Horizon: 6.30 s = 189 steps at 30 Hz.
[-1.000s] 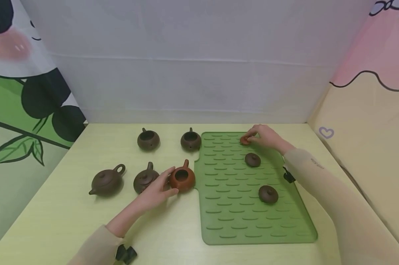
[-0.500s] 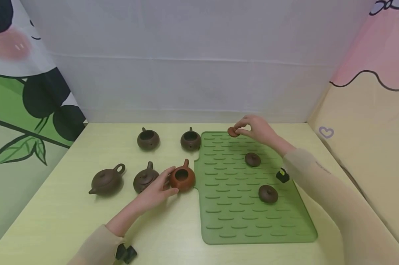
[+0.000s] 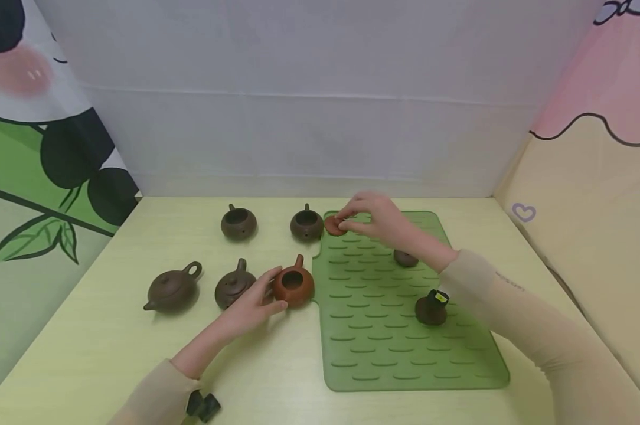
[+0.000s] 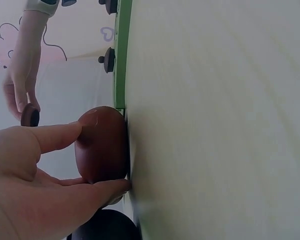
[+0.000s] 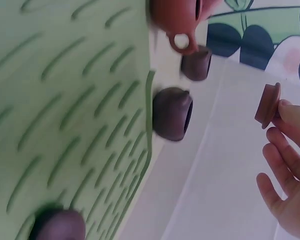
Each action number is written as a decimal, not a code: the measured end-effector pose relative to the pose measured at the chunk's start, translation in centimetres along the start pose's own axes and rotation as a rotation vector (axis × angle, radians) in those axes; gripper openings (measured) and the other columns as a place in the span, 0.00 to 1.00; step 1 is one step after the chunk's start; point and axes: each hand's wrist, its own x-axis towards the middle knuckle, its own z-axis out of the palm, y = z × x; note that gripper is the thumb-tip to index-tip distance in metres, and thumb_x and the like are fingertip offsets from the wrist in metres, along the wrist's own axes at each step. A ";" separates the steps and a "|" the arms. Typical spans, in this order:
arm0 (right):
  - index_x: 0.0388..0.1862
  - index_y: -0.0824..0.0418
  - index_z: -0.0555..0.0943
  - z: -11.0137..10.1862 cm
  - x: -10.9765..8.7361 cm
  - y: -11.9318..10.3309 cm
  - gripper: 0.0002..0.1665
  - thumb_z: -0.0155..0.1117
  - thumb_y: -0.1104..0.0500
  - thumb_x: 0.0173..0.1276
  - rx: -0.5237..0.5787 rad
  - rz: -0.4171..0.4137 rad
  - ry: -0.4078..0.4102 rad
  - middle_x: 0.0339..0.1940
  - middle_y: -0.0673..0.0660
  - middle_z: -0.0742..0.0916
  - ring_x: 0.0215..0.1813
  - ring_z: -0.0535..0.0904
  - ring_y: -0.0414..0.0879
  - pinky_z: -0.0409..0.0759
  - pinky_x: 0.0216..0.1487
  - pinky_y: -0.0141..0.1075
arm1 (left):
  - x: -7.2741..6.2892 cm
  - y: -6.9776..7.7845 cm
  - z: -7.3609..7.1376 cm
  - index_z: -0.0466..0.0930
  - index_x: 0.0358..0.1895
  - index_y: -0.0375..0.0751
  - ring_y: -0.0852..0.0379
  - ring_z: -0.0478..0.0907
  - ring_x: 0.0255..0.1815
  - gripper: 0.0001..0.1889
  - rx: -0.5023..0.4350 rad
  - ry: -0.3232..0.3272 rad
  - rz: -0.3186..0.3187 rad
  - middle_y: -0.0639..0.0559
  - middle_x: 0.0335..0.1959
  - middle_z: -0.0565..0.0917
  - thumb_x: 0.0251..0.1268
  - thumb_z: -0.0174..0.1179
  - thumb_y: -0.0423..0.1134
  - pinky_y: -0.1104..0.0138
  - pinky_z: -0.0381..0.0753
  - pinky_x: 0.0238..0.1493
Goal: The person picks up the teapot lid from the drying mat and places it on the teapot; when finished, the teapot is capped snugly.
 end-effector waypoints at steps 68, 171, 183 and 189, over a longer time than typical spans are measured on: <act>0.43 0.55 0.87 12.2 -0.8 -3.4 0.09 0.71 0.57 0.64 0.243 0.068 -0.116 0.41 0.50 0.88 0.48 0.81 0.42 0.82 0.53 0.47 | -0.1 0.8 -1.9 0.45 0.79 0.38 0.34 0.47 0.81 0.42 -0.003 0.046 0.029 0.36 0.81 0.47 0.69 0.60 0.34 0.45 0.56 0.78; 0.52 0.58 0.84 -0.6 -11.4 0.5 0.18 0.69 0.66 0.63 -0.018 0.040 0.118 0.39 0.46 0.87 0.38 0.77 0.36 0.78 0.42 0.29 | 10.3 -6.2 -18.7 0.56 0.77 0.37 0.29 0.63 0.72 0.37 0.312 -0.001 -0.056 0.26 0.72 0.64 0.70 0.61 0.43 0.40 0.73 0.65; 0.55 0.49 0.83 -1.4 -17.2 3.3 0.22 0.71 0.63 0.62 -0.121 0.019 -0.075 0.52 0.45 0.87 0.56 0.79 0.40 0.79 0.56 0.35 | 10.9 -6.9 -18.8 0.55 0.77 0.37 0.29 0.64 0.72 0.38 0.306 -0.008 -0.050 0.26 0.72 0.64 0.69 0.62 0.43 0.39 0.74 0.64; 0.54 0.48 0.84 -1.8 -19.0 3.9 0.23 0.75 0.59 0.58 -0.102 0.072 -0.141 0.53 0.43 0.86 0.57 0.79 0.39 0.81 0.58 0.39 | 10.9 -7.1 -18.9 0.55 0.77 0.37 0.29 0.62 0.73 0.38 0.291 -0.018 -0.046 0.27 0.73 0.63 0.69 0.62 0.44 0.39 0.74 0.64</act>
